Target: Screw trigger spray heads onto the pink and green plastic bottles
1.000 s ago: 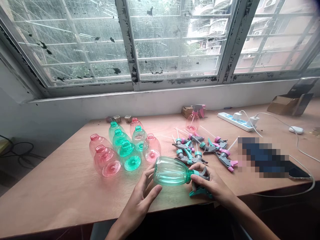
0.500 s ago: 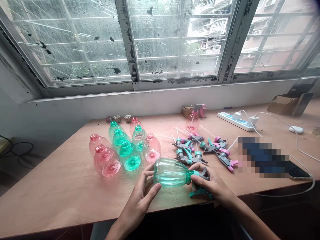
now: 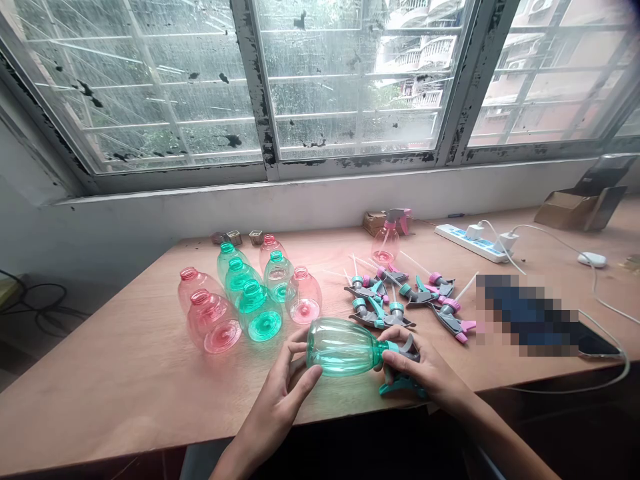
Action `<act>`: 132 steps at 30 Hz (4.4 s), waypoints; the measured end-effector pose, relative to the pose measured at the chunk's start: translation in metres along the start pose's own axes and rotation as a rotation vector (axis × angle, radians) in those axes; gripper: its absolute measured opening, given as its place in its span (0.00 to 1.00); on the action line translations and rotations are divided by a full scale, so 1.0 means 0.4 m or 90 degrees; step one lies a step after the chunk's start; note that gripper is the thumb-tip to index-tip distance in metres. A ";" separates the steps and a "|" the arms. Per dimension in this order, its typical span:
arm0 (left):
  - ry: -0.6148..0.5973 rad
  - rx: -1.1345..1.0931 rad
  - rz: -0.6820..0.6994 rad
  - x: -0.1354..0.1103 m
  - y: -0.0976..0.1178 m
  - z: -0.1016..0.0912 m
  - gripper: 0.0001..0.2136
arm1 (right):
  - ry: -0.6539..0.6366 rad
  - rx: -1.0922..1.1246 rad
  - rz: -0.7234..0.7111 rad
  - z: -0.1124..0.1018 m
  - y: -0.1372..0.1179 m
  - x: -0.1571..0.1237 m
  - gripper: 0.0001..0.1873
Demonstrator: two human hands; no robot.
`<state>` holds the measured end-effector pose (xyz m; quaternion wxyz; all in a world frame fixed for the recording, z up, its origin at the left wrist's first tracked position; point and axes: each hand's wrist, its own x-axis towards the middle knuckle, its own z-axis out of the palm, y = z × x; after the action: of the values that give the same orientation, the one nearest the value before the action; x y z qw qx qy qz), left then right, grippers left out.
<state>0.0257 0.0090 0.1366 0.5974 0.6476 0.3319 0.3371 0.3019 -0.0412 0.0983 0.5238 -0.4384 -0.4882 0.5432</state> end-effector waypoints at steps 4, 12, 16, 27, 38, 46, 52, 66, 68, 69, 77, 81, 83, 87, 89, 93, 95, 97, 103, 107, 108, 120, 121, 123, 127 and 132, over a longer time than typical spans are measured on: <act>0.003 0.005 -0.003 -0.002 0.003 0.001 0.07 | -0.004 -0.002 0.003 -0.003 0.004 0.001 0.20; 0.017 0.002 -0.003 0.005 0.003 0.002 0.10 | -0.007 0.004 0.001 -0.002 0.005 0.000 0.19; 0.018 -0.006 0.005 0.005 0.001 0.002 0.10 | -0.001 0.002 0.001 0.001 0.001 -0.001 0.19; 0.014 0.006 0.011 0.006 0.012 0.003 0.10 | -0.006 0.004 0.007 -0.001 0.000 -0.002 0.19; -0.011 0.002 -0.008 0.007 0.014 0.001 0.09 | -0.010 0.006 0.015 -0.003 0.000 -0.002 0.19; 0.004 -0.020 -0.020 0.004 0.018 0.004 0.10 | -0.008 0.007 0.010 -0.004 0.006 -0.001 0.19; 0.008 -0.016 0.004 0.011 0.015 0.004 0.13 | -0.009 0.000 0.003 -0.002 0.000 0.000 0.20; 0.030 -0.040 -0.023 -0.006 -0.022 -0.005 0.25 | 0.005 -0.016 0.012 0.005 -0.008 -0.004 0.21; 0.032 -0.016 -0.023 -0.005 -0.021 -0.007 0.31 | 0.003 -0.015 0.014 0.006 -0.009 -0.004 0.21; 0.029 0.010 -0.018 -0.004 -0.018 -0.007 0.34 | 0.003 -0.015 0.015 0.006 -0.009 -0.005 0.21; -0.015 0.059 0.030 0.000 -0.003 0.008 0.37 | 0.034 -0.003 0.011 0.005 -0.006 -0.001 0.21; -0.007 0.115 0.036 -0.007 -0.015 0.009 0.44 | 0.039 0.017 0.020 0.010 -0.010 -0.003 0.22; -0.003 0.106 0.023 -0.012 -0.018 0.009 0.50 | 0.019 0.025 0.032 0.017 -0.015 -0.007 0.23; 0.021 0.148 0.032 -0.015 -0.018 0.009 0.49 | 0.001 0.025 0.041 0.030 -0.029 -0.017 0.24; 0.024 0.190 0.050 -0.012 -0.018 0.009 0.48 | 0.005 0.022 0.037 0.032 -0.032 -0.020 0.24; 0.002 0.156 0.067 -0.011 -0.029 0.014 0.45 | 0.003 0.044 0.026 0.029 -0.027 -0.019 0.23; 0.000 0.128 0.071 -0.013 -0.037 0.018 0.43 | 0.004 0.074 0.025 0.027 -0.019 -0.019 0.23; -0.002 0.121 0.079 -0.017 -0.042 0.021 0.44 | 0.008 0.110 0.036 0.026 -0.012 -0.021 0.22; -0.028 0.126 0.086 -0.026 -0.031 0.019 0.55 | 0.036 0.106 0.019 0.035 -0.007 -0.039 0.23; -0.026 0.054 0.059 -0.026 -0.019 0.017 0.54 | 0.033 0.064 0.023 0.046 -0.012 -0.054 0.22; -0.031 0.048 0.049 -0.025 -0.018 0.016 0.54 | 0.026 0.053 0.022 0.048 -0.012 -0.056 0.22; -0.094 0.140 0.052 -0.033 -0.034 0.004 0.56 | -0.058 0.109 0.103 0.030 -0.019 -0.060 0.21; -0.093 0.123 0.059 -0.035 -0.035 0.008 0.59 | -0.060 0.119 0.110 0.032 -0.020 -0.062 0.21; -0.068 0.074 0.085 -0.035 -0.037 0.016 0.62 | -0.055 0.139 0.124 0.040 -0.025 -0.065 0.22; -0.031 0.094 0.156 -0.030 -0.026 0.017 0.56 | -0.069 0.188 0.167 0.054 -0.040 -0.068 0.23; -0.073 0.350 0.326 -0.030 0.016 -0.001 0.58 | -0.103 0.234 0.220 0.057 -0.046 -0.068 0.24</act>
<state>0.0189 -0.0012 0.1424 0.3156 0.8633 0.2032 0.3373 0.2840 -0.0704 0.1187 0.4530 -0.3679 -0.3395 0.7376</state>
